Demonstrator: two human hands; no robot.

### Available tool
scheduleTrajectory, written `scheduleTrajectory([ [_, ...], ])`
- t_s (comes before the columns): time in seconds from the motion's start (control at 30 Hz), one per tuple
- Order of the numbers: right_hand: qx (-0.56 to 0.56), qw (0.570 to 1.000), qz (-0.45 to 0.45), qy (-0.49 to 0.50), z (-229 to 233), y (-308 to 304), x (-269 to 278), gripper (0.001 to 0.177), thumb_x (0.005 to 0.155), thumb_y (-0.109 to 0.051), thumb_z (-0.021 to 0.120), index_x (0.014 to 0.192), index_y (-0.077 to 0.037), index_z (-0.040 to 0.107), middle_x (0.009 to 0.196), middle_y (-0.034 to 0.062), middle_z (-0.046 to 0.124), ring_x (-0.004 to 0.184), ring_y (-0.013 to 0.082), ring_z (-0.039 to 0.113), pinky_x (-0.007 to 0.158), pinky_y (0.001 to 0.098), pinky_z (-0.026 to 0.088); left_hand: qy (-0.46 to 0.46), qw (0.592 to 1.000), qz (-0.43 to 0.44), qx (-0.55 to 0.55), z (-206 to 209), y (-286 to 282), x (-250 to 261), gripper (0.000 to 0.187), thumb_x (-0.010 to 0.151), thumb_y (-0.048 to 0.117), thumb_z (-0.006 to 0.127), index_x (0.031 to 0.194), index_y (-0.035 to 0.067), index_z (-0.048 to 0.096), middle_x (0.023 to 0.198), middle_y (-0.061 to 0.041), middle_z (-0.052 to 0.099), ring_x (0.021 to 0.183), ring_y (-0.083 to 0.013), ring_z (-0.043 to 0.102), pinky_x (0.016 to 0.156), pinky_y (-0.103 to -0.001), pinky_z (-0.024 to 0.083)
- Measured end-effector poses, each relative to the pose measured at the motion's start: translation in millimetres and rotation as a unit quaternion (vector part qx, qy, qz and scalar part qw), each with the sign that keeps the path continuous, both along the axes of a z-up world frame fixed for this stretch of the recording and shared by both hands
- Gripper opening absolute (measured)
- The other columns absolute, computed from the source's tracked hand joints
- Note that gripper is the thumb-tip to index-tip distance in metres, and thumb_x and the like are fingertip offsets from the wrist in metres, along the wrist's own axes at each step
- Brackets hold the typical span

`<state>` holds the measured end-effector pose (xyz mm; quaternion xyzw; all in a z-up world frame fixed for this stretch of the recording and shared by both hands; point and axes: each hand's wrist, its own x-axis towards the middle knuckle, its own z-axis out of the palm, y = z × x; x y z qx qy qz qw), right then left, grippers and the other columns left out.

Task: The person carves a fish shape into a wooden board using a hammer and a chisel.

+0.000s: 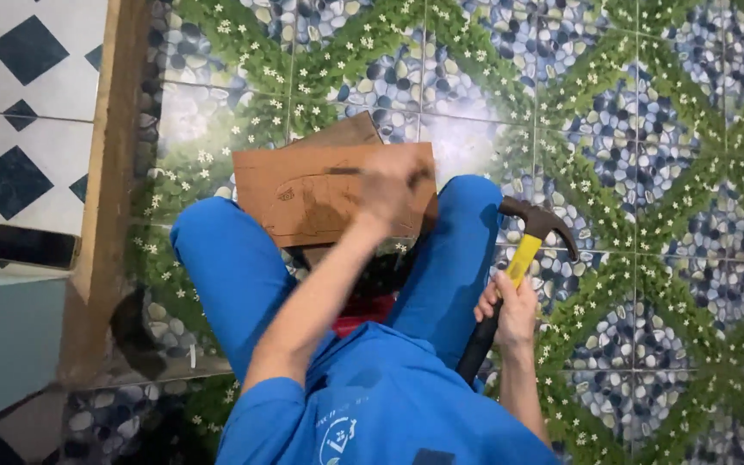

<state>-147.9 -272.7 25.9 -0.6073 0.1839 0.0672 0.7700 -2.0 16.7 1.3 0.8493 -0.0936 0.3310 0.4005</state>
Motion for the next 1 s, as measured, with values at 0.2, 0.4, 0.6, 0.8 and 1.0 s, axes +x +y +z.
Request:
scheduleTrajectory([
  [0.2,0.013,1.0,0.002,0.001,-17,2,3,0.018,0.12,-0.014,0.057,0.107,-0.002,0.053,0.063,0.0065,0.038,0.04,0.0193,0.04,0.028,0.0412,0.043,0.344,0.927,0.053,0.14,-109,55,30,0.063,0.064,0.045,0.108,0.098,0.021,0.061,0.094,-0.003,0.069,0.098,-0.0357,0.074,0.082,-0.055,0.059],
  [0.4,0.002,1.0,0.007,0.008,-13,9,12,0.018,0.118,-0.013,0.06,0.107,-0.001,0.055,0.063,0.008,0.039,0.038,0.0209,0.041,0.028,0.0415,0.043,0.267,0.942,0.115,0.167,-113,31,23,0.065,0.07,0.057,0.103,0.098,0.016,0.062,0.095,-0.007,0.064,0.094,-0.0358,0.067,0.085,-0.056,0.052],
  [0.6,0.005,1.0,0.016,0.024,-11,11,14,0.016,0.118,-0.013,0.059,0.108,-0.002,0.054,0.064,0.007,0.04,0.041,0.0195,0.041,0.031,0.0399,0.044,0.228,0.948,0.143,0.167,-101,32,23,0.059,0.067,0.056,0.102,0.093,0.016,0.067,0.09,-0.007,0.068,0.09,-0.0338,0.069,0.081,-0.051,0.053],
  [0.8,-0.001,1.0,0.011,0.024,-17,12,20,0.017,0.118,-0.014,0.061,0.107,-0.001,0.055,0.063,0.0066,0.039,0.04,0.0194,0.041,0.029,0.0413,0.044,0.365,0.908,0.062,0.195,-100,41,9,0.09,0.056,0.056,0.108,0.118,0.013,0.058,0.116,-0.012,0.062,0.117,-0.039,0.061,0.099,-0.056,0.049],
  [1.0,0.0,0.999,0.004,0.032,-17,15,19,0.015,0.116,-0.012,0.063,0.106,-0.003,0.056,0.061,0.0064,0.037,0.038,0.0202,0.039,0.029,0.0421,0.043,0.472,0.858,0.036,0.199,-95,85,-14,0.077,0.074,0.034,0.106,0.13,0.014,0.057,0.134,-0.012,0.065,0.13,-0.036,0.063,0.104,-0.057,0.05],
])
